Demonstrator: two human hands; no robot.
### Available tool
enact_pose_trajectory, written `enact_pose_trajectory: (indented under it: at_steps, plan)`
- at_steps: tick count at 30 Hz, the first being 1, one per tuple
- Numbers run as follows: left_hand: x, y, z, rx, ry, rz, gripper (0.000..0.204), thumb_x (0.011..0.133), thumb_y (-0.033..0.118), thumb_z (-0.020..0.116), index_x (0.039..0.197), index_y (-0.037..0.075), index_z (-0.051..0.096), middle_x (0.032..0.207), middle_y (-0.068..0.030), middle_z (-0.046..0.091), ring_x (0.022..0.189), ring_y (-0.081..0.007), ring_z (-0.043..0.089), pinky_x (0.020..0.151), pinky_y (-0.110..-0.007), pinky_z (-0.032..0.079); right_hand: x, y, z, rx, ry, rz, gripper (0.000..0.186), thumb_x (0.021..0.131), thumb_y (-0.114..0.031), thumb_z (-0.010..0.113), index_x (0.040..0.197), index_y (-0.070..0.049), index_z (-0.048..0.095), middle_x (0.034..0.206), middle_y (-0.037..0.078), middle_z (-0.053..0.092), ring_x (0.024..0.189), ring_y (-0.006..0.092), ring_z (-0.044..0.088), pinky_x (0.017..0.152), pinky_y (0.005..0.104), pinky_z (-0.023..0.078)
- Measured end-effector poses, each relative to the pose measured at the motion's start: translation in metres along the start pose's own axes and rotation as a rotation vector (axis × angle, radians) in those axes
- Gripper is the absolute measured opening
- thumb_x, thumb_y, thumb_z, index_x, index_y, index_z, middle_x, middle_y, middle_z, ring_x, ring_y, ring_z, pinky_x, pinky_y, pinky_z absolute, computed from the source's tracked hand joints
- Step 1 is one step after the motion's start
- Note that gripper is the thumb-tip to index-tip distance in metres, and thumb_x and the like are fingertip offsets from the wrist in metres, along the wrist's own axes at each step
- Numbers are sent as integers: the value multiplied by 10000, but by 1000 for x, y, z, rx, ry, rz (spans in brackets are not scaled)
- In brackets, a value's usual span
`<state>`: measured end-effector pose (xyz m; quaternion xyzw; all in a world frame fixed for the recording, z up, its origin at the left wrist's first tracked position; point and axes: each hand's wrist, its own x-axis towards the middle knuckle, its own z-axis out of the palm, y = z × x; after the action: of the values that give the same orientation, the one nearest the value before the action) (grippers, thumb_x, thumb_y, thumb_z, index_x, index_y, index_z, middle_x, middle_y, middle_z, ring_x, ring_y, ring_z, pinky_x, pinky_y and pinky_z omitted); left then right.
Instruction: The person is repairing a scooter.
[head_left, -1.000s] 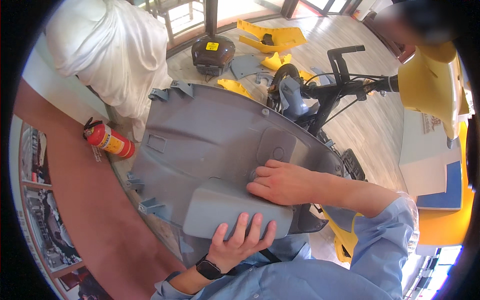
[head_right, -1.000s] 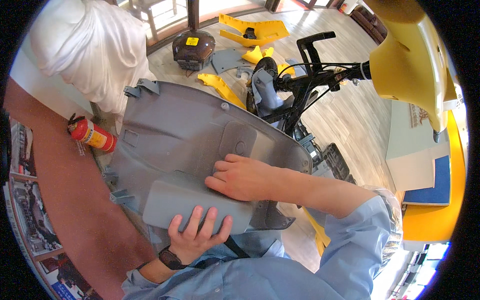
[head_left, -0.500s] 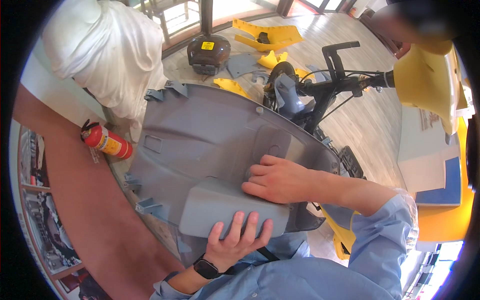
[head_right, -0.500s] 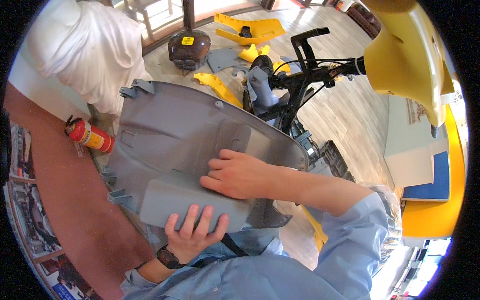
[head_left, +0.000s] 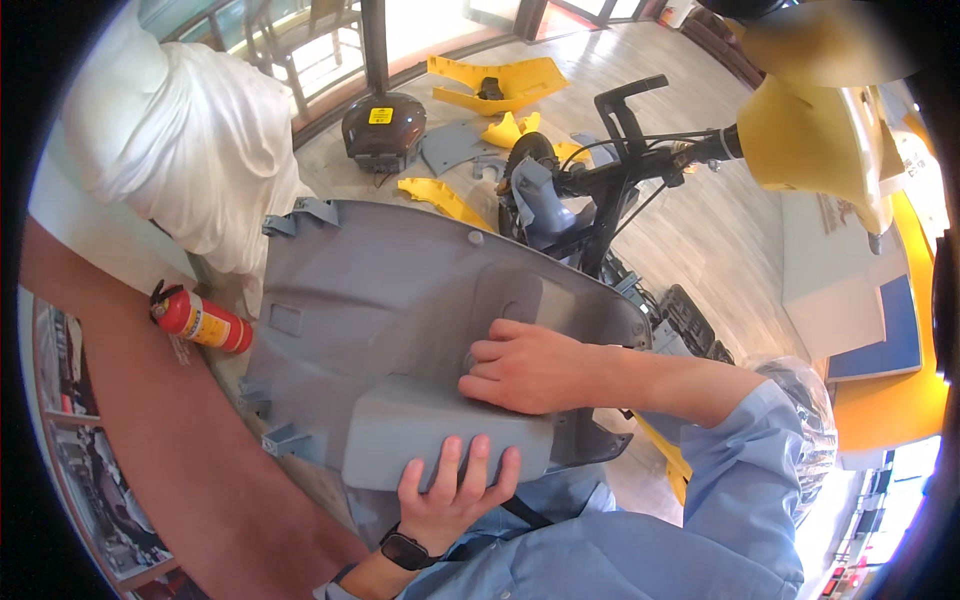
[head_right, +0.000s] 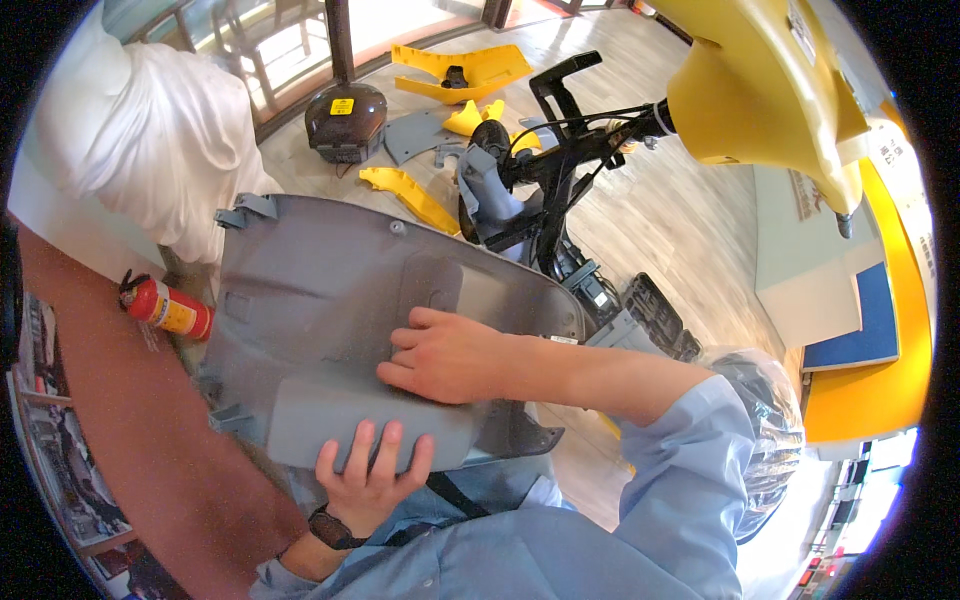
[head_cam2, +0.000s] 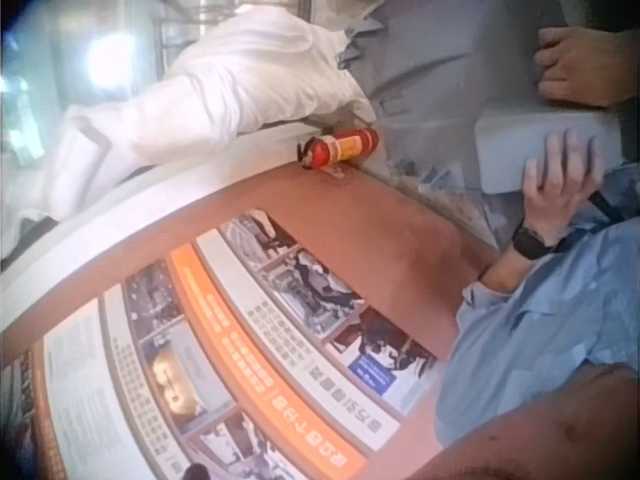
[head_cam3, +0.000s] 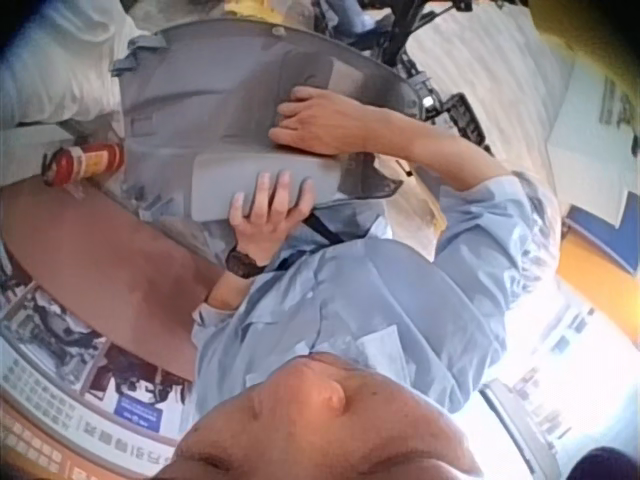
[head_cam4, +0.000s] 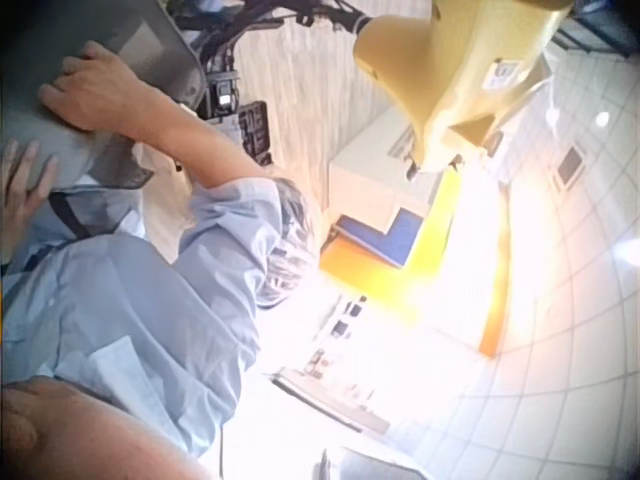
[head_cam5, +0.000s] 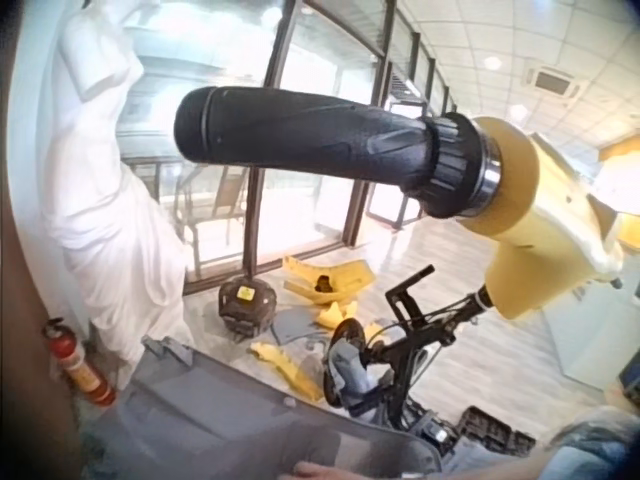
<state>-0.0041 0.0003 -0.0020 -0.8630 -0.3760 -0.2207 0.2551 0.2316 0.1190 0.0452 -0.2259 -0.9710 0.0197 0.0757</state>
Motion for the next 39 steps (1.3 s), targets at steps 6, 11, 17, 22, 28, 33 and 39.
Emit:
enact_pose_trajectory:
  at_steps: [6, 11, 17, 22, 28, 33, 39]
  plan:
    - [-1, 0, -1, 12, -2, 11, 388, 1000, 424, 600, 1375, 367, 519, 1419, 28, 516, 1322, -189, 527, 1112, -544, 343, 3, -2, -22, -8, -5, -47, 148, 889, -254, 620, 965, -129, 597, 846, -13, 635, 922, 187, 594, 885, 355, 442]
    - [-3, 2, 2, 4, 7, 1, 391, 1001, 446, 606, 1375, 367, 518, 1418, 17, 516, 1322, -196, 524, 1083, -558, 353, 2, -24, -53, -337, 316, -62, 198, 850, -268, 634, 976, -130, 568, 845, -18, 590, 903, 166, 595, 880, 313, 446]
    - [-9, 2, 3, -73, 1, -3, 411, 1005, 458, 618, 1371, 281, 562, 1403, -9, 532, 1292, -176, 551, 1064, -572, 358, 9, -49, -56, -538, 478, -85, 199, 859, -242, 629, 1007, -150, 531, 859, -31, 561, 885, 141, 585, 879, 280, 413]
    - [-9, 3, -1, -36, -135, -35, 404, 1019, 399, 604, 1347, 162, 617, 1321, -18, 611, 1280, -152, 572, 1089, -567, 351, 9, -58, -55, -618, 569, -63, 161, 880, -214, 625, 993, -169, 520, 858, -39, 551, 888, 141, 582, 898, 275, 402]
    - [-4, 2, -2, -64, -106, -62, 350, 1030, 334, 584, 1320, 146, 641, 1309, -30, 626, 1290, -146, 565, 1103, -564, 345, 8, -61, -52, -531, 591, -29, 145, 883, -198, 627, 989, -182, 529, 857, -45, 563, 891, 139, 591, 909, 282, 406]
    - [-3, 0, -3, -43, -126, -44, 359, 1016, 327, 596, 1317, 135, 638, 1296, -37, 626, 1285, -148, 566, 1096, -560, 357, 8, -62, -50, -501, 575, 12, 173, 861, -200, 633, 992, -172, 524, 825, -46, 541, 860, 134, 584, 886, 274, 404]
    - [15, -11, -24, -83, -206, 72, 547, 881, 441, 721, 1283, 75, 667, 1293, -92, 666, 1186, -290, 624, 1055, -535, 407, 15, -67, -39, -298, 617, 34, 154, 827, -120, 653, 973, -138, 608, 746, -63, 484, 670, 71, 490, 541, 236, 247]
